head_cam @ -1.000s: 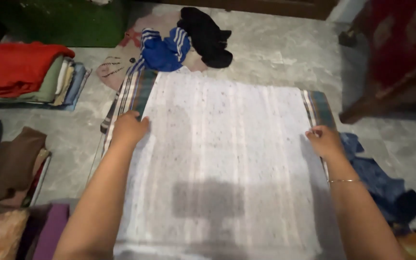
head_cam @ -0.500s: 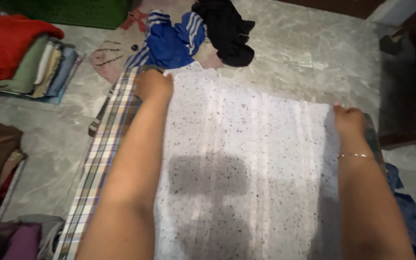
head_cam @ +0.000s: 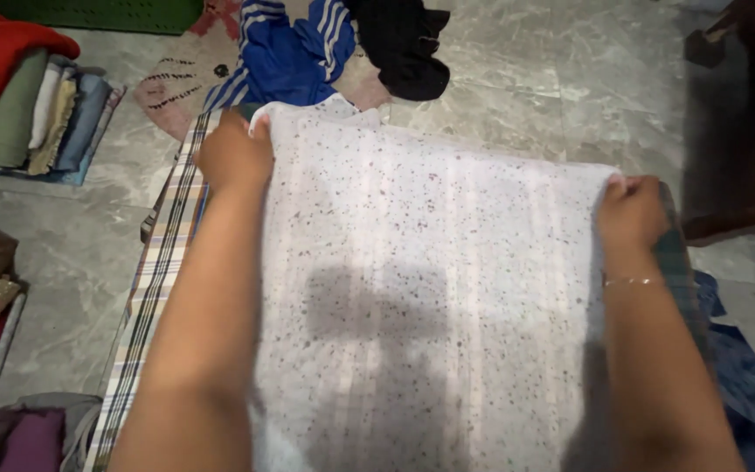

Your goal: The person is ironing a white garment on a low surface while sitting on the floor.

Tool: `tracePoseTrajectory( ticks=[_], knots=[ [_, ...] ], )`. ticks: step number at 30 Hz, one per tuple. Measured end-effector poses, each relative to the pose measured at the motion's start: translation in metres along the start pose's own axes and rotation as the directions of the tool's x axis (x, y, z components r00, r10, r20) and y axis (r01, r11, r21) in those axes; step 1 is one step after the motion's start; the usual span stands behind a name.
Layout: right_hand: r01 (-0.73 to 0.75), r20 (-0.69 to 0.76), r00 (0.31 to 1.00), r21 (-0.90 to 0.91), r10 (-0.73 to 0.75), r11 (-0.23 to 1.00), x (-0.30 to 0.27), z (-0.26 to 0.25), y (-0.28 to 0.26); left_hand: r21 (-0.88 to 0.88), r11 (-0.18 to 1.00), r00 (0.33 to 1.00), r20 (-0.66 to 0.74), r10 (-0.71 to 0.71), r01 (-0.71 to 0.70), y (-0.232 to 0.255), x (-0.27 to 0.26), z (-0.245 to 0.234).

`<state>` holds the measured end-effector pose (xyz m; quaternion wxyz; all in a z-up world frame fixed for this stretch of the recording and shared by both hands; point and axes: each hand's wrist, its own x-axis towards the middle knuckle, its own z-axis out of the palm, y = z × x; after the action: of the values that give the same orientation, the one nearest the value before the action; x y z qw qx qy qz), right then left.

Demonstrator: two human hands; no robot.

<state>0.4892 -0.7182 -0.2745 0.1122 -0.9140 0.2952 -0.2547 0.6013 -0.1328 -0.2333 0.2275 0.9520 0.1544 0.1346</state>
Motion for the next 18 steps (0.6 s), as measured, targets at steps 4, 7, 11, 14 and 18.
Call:
tracePoseTrajectory(
  ticks=[4, 7, 11, 14, 18],
  knots=[
    [-0.039, 0.164, 0.985, -0.077, 0.052, 0.996, -0.055, -0.057, -0.001, 0.253, 0.967, 0.940, 0.318, -0.127, 0.045, -0.002, -0.060, -0.059],
    [-0.072, 0.272, 0.955, -0.174, 0.118, 0.982, -0.108, -0.103, 0.017, 0.164, 0.986, 0.949, 0.313, -0.046, -0.007, -0.031, -0.138, -0.108],
    [-0.052, 0.367, 0.921, -0.228, 0.135, 0.972, -0.181, -0.186, 0.030, 0.207, 0.977, 0.933, 0.341, -0.119, 0.049, -0.079, -0.222, -0.145],
    [-0.031, 0.445, 0.879, -0.301, 0.170, 0.953, -0.231, -0.215, 0.063, 0.346, 0.938, 0.917, 0.368, -0.154, 0.018, -0.115, -0.278, -0.166],
    [0.011, 0.362, 0.926, -0.320, 0.111, 0.947, -0.274, -0.240, 0.098, 0.303, 0.951, 0.977, 0.212, -0.008, -0.057, -0.161, -0.318, -0.160]
  ],
)
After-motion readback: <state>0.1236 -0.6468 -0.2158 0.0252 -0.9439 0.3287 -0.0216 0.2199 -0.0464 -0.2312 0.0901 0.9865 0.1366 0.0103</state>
